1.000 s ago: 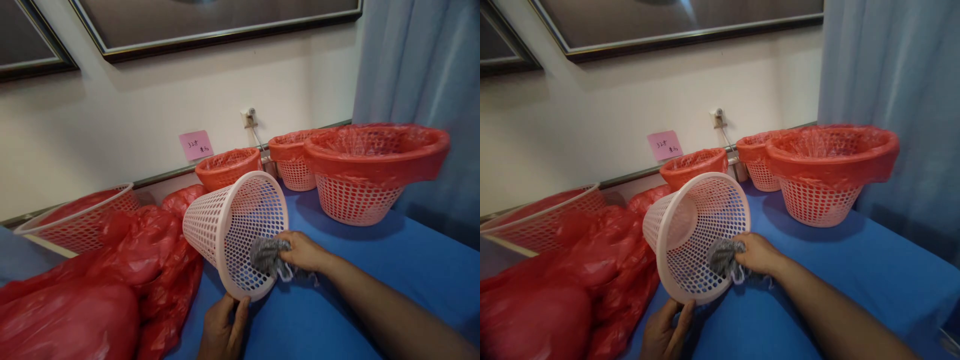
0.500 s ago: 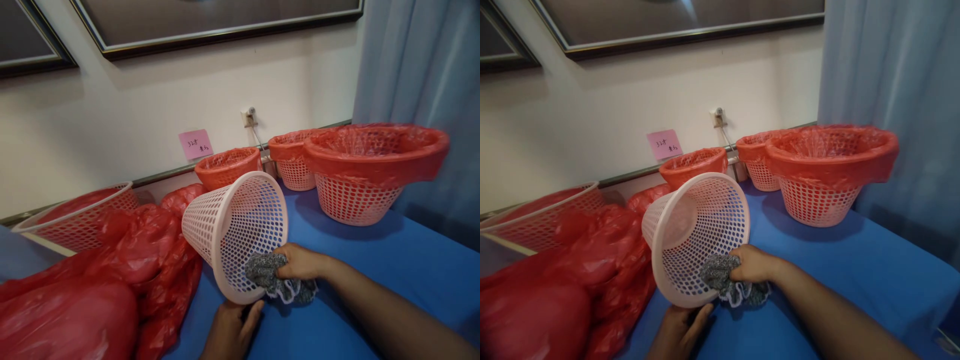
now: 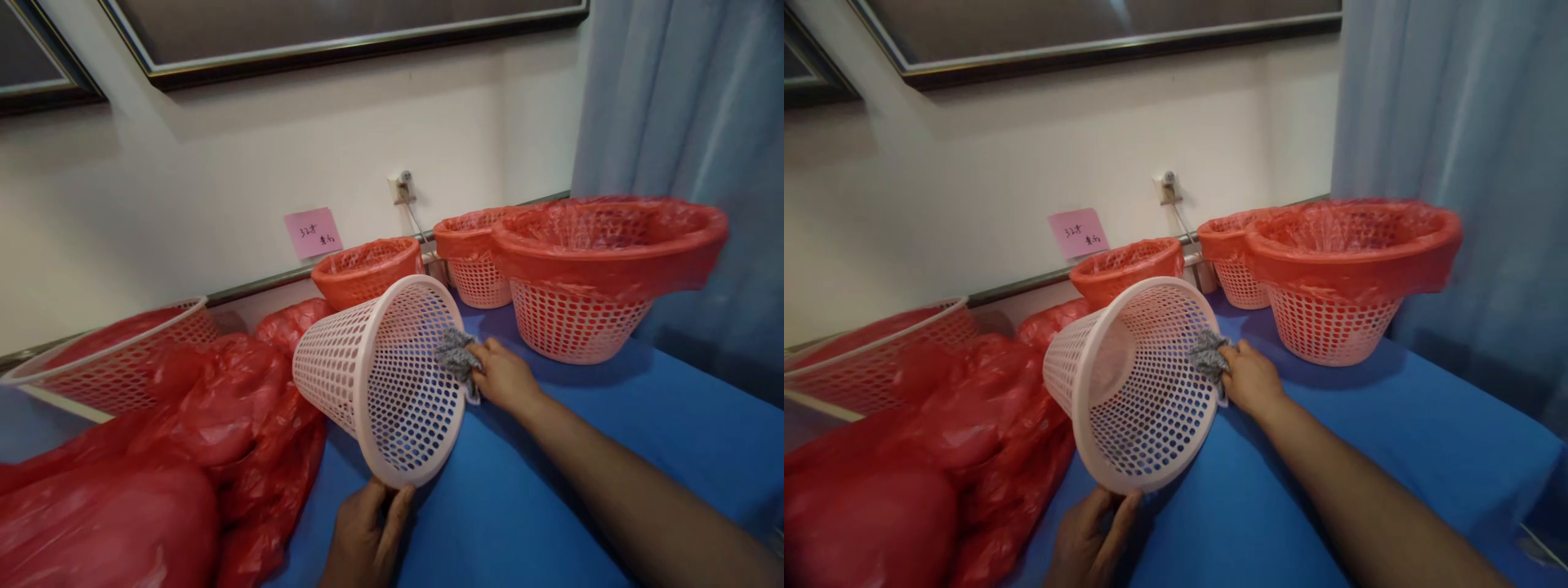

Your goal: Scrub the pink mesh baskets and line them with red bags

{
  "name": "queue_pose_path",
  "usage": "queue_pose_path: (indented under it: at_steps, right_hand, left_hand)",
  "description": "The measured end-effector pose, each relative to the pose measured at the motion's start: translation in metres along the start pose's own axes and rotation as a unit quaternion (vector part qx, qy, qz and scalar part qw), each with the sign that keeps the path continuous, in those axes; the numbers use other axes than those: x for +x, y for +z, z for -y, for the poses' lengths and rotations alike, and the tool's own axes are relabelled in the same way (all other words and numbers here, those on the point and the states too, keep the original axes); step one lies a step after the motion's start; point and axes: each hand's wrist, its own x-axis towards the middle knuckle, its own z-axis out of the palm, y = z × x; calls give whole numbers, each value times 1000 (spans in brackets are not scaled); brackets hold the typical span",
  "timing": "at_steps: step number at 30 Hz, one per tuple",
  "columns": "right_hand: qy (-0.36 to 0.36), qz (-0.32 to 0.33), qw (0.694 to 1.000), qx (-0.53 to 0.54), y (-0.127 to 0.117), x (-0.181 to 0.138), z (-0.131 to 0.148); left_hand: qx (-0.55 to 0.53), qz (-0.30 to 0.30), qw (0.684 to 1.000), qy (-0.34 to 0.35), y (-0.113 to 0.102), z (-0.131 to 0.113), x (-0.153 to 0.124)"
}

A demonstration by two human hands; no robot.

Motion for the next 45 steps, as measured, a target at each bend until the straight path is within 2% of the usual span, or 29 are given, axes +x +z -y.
queue_pose_path:
  at_steps: [3,4,6,7,8,9,11,13,15,17,20,24,26,28,30,32,35,37,39,42,44,45]
  right_hand:
    - [-66,149,984,67,7,-14,14]
    - [-84,208,969,109,10,-19,19]
    - [-103,320,917,213,17,-26,25]
    - [-109,348,895,257,20,-28,26]
    - [-114,340,890,281,22,-27,25]
    - [-116,290,910,274,23,-24,22]
    - [-99,132,964,207,21,-15,13]
    - [-52,0,990,132,16,-4,2]
    - [-3,-32,996,85,10,4,-6]
    - [13,6,998,62,8,6,-8]
    - [-22,104,991,79,12,-2,2]
    - [-81,237,956,152,26,-20,21]
    - [-101,280,937,184,32,-25,27]
    - [-113,293,927,205,34,-27,29]
    - [-124,247,941,194,32,-24,27]
    - [-114,144,973,143,28,-18,21]
    - [-39,-15,998,44,17,-4,5]
    - [10,-52,999,4,11,3,-2]
    - [13,-11,1000,1,8,3,-1]
    - [-47,106,992,40,12,-10,11]
    - [-87,199,969,120,18,-20,21]
    - [-99,255,945,180,21,-25,24]
  left_hand:
    - [-15,-9,1000,-13,-1,1,0]
    - [-17,-11,1000,-13,-2,2,-1]
    - [-23,-14,1000,-9,-4,3,-2]
    - [-27,-16,1000,-5,-5,3,-3]
    - [-30,-17,999,-2,-6,4,-3]
    - [-31,-19,999,0,-7,4,-4]
    - [-28,-23,999,0,-7,4,-3]
    - [-21,-27,999,-6,-7,4,-3]
    - [-23,-24,999,-20,-7,5,-3]
    - [-34,-2,999,-41,-5,5,-5]
    - [-41,53,995,-69,2,8,-7]
    - [-24,140,987,-75,12,14,-6]
    - [-15,133,989,-60,15,15,-5]
    - [-18,108,993,-47,14,16,-4]
    - [-21,79,996,-36,11,16,-4]
    - [-8,40,999,-22,8,14,-6]
    - [19,-3,1000,-1,4,10,-7]
    - [16,-4,1000,0,3,8,-5]
    - [-5,8,1000,-15,2,5,-2]
    - [-37,22,998,-46,1,2,-1]
    - [-43,17,998,-51,-1,2,-2]
    - [-42,12,998,-49,-2,3,-4]
